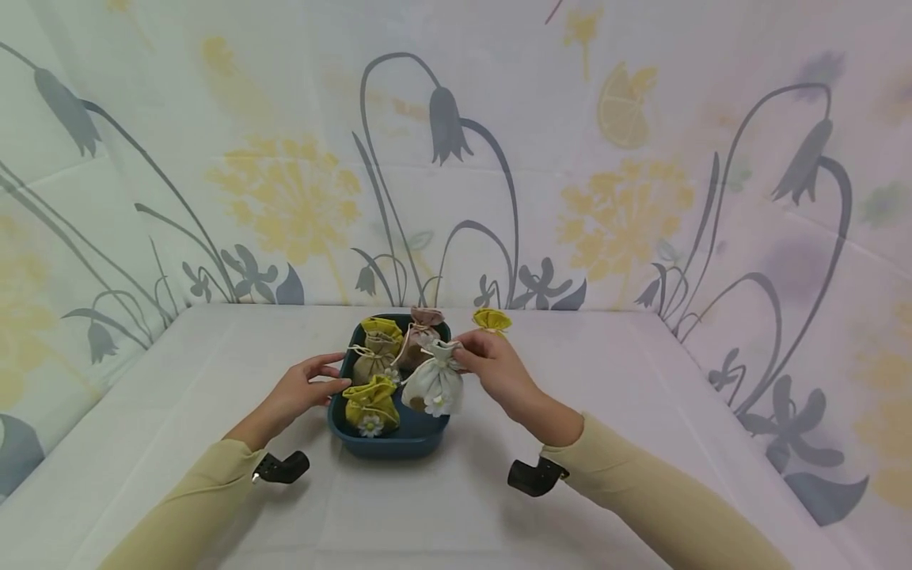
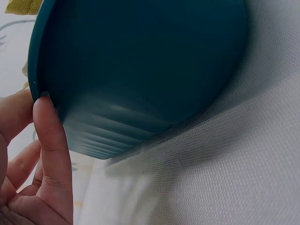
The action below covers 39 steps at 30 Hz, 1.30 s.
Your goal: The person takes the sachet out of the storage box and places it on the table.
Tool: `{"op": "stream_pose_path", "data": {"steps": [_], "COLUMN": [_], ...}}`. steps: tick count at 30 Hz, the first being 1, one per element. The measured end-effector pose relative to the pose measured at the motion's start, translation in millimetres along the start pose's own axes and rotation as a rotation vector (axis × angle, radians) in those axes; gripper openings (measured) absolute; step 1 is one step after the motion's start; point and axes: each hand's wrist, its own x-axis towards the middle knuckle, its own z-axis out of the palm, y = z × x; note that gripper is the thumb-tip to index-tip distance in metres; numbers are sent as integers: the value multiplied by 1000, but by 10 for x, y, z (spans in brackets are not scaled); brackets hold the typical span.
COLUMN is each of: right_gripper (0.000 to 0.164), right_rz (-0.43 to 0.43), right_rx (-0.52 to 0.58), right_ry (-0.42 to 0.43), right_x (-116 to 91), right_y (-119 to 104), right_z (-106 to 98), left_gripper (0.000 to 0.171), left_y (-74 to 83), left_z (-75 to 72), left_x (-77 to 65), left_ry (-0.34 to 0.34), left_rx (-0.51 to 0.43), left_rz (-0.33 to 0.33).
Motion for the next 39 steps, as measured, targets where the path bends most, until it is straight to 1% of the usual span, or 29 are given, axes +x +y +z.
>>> {"op": "stream_pose_path", "data": {"steps": [5,9,15,20,24,29,31,33,34,38,39], "right_gripper": [19,22,24,26,27,29,30,31,31,32,31], "right_rz": [-11,-1,14,19,13,6,11,21,21,18,13], "right_rx": [-32,-55,-74,-100,-115,-126,-139,-152,-153,-151,-146], "right_ry": [21,33,71,141,199,251,271,289,299,327,337], "right_x": [-89,-166,-229,-248,-246,-206,-186,-165,-154,-103,-88], "right_y": [39,61,81,112,157,212,232,259,274,349,373], "right_z": [-34,-99,-269,-448,-590,-741,-788,-835,-855,-939,-961], "left_gripper": [62,62,61,60,62,62,62,60,60,60,60], "left_y": [-2,-4,0,6,-8,-9,9,92,96,89,44], "left_z": [2,4,-7,-18,-13,-12,-15,-13,-12,-3,-2], "left_x": [0,-4,-14,-7,9,15,3,-59,-61,-58,-28], "left_ry": [1,2,0,2,-9,-4,-1,-5,-7,-7,-6], "left_rx": [-2,-3,-10,-10,-22,-19,-14,-7,-7,-12,-12], "left_rz": [4,4,-3,-1,2,3,5,6,4,-10,-10]}}
